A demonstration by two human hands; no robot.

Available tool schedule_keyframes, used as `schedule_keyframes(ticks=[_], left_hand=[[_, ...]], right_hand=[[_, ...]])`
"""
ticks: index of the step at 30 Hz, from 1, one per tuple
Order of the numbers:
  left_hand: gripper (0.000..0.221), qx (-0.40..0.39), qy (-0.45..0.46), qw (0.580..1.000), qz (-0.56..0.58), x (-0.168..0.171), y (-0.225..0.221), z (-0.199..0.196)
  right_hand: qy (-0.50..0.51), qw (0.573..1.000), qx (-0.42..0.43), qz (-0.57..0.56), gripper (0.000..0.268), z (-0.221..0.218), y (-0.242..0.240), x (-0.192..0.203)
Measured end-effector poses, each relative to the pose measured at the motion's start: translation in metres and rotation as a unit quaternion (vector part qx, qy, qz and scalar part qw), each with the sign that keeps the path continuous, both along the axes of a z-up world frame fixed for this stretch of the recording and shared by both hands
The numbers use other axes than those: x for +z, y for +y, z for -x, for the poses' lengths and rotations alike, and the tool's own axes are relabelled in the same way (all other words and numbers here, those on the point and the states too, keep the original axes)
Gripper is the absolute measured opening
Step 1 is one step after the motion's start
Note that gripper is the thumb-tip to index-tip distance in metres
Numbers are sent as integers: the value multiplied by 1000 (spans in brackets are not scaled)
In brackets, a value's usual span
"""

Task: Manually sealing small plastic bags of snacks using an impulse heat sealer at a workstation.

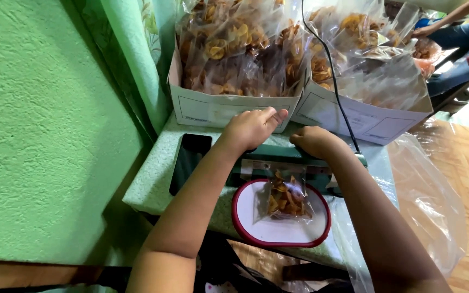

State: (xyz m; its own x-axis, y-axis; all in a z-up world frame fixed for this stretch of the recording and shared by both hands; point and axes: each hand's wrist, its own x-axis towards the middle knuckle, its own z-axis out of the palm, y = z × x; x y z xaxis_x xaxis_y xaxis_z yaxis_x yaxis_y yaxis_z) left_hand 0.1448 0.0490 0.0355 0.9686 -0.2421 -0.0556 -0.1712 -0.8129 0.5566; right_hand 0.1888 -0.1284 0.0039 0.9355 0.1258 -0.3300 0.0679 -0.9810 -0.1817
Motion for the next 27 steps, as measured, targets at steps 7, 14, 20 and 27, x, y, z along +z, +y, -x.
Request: schedule_keyframes(ticks=[7, 14, 20, 27], left_hand=[[72, -7, -3, 1000, 11, 2, 3, -1], [73, -8, 6, 999, 31, -1, 6, -4], [73, -7, -3, 999, 42, 7, 5, 5], [69, -19, -34, 997, 68, 10, -2, 5]], right_hand=[[7, 1000, 5, -20, 41, 5, 5, 11], [3, 1000, 6, -26, 39, 6, 8, 12], [-10, 999, 16, -48, 36, 14, 6, 18], [-204, 946, 69, -243, 23, 20, -14, 6]])
